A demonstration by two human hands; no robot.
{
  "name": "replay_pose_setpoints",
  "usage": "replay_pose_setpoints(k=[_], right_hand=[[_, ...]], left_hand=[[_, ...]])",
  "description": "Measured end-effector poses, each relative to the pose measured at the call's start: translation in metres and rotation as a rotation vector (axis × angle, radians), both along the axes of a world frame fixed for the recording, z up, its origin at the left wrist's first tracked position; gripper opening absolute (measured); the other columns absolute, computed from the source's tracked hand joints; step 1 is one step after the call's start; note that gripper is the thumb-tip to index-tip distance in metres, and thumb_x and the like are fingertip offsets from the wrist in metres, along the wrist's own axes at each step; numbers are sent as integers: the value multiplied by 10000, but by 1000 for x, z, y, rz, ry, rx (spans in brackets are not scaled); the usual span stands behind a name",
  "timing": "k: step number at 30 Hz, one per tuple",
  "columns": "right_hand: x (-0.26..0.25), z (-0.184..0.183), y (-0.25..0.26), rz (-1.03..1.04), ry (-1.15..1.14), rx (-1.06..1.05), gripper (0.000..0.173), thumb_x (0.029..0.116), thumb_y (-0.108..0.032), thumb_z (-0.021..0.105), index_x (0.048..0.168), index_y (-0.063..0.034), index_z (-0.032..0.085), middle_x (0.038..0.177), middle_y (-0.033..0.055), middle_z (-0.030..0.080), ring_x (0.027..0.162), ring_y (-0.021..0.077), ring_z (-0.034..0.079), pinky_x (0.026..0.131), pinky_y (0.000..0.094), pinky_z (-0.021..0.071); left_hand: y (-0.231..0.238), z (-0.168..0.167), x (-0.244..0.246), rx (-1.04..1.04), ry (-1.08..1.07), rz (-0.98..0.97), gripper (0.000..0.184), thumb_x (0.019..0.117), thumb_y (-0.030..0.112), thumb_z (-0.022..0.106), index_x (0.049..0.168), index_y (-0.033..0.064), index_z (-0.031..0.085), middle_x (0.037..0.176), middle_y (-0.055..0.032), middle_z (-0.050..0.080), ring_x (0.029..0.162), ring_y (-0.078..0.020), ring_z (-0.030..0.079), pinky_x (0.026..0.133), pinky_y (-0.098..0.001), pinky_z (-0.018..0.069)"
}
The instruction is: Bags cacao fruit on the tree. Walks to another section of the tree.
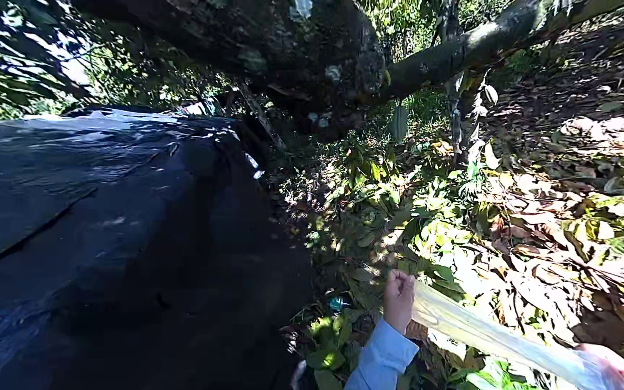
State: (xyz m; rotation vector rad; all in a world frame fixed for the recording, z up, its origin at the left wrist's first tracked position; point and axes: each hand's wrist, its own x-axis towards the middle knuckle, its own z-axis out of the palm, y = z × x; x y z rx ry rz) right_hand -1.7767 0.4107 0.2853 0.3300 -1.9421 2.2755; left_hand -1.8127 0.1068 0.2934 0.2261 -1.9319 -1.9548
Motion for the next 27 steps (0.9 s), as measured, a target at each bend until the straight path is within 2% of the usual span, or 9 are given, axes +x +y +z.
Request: replay_pose_setpoints(k=[2,6,10,14,16,19,22,24,27], right_hand=[[-22,-21,7,106,-47,-278,227,1002,-123,558,1002,-233,756,948,-121,758,884,6,697,834,222,577],[-69,-35,-4,185,-157,-653,179,1059,-196,431,1081,-196,608,951,-59,749,889,63,728,785,257,617],[-122,-20,21,193,-196,-241,277,1029,-14,449,1107,-192,646,830,-140,727,674,-31,665,620,158,563],[-172,-18,34,60,-201,-16,214,978,36,495,959,-85,671,748,-124,694,632,-35,622,630,169,549],[-203,-33,54,176,-100,268,176,907,-2,623,1071,-24,684,889,-48,705,770,15,653,712,222,561],[-266,-44,64,213,165,537,543,855,-278,679,1318,5,662,1485,233,523,1321,327,566,1015,467,516],[-309,12,31,336,201,332,730,900,-309,655,1535,-27,430,1664,136,292,1453,208,434,1096,366,480],[-332,40,3,449,256,253,808,848,-310,748,1518,11,431,1520,134,496,1255,135,579,971,322,523],[-354,68,-33,461,290,248,371,856,-130,771,1157,60,669,943,48,671,754,-3,561,704,185,485]], left_hand=[[-2,-2,-5,10,-38,-49,64,1042,65,503,1081,16,487,665,52,466,519,2,418,504,-173,377],[6,-10,-22,3,-57,14,100,1048,63,483,1122,-3,497,677,43,481,532,-2,431,515,-177,388],[6,-18,-57,-177,-152,69,206,1069,91,460,1088,-66,591,692,8,586,555,-8,487,550,-185,425],[12,-15,-119,-387,-149,174,228,1031,86,530,1093,-91,660,801,-101,634,699,-131,576,710,-318,510],[19,-3,-152,-475,-87,137,247,1034,119,531,1113,-77,661,834,-117,648,735,-158,596,746,-354,513],[41,15,-194,-652,48,-204,281,1015,119,567,1212,-52,672,1008,-162,724,890,-206,699,857,-382,570],[84,50,-227,-901,96,-538,321,1016,97,596,1309,-18,660,1128,-208,721,1050,-312,704,971,-462,555],[99,61,-244,-1014,225,-441,272,986,90,634,1227,-17,698,1070,-191,734,1003,-318,718,931,-467,574],[90,71,-264,-1008,422,-193,187,932,81,673,1053,-52,724,1010,-185,730,939,-269,722,881,-392,590]])
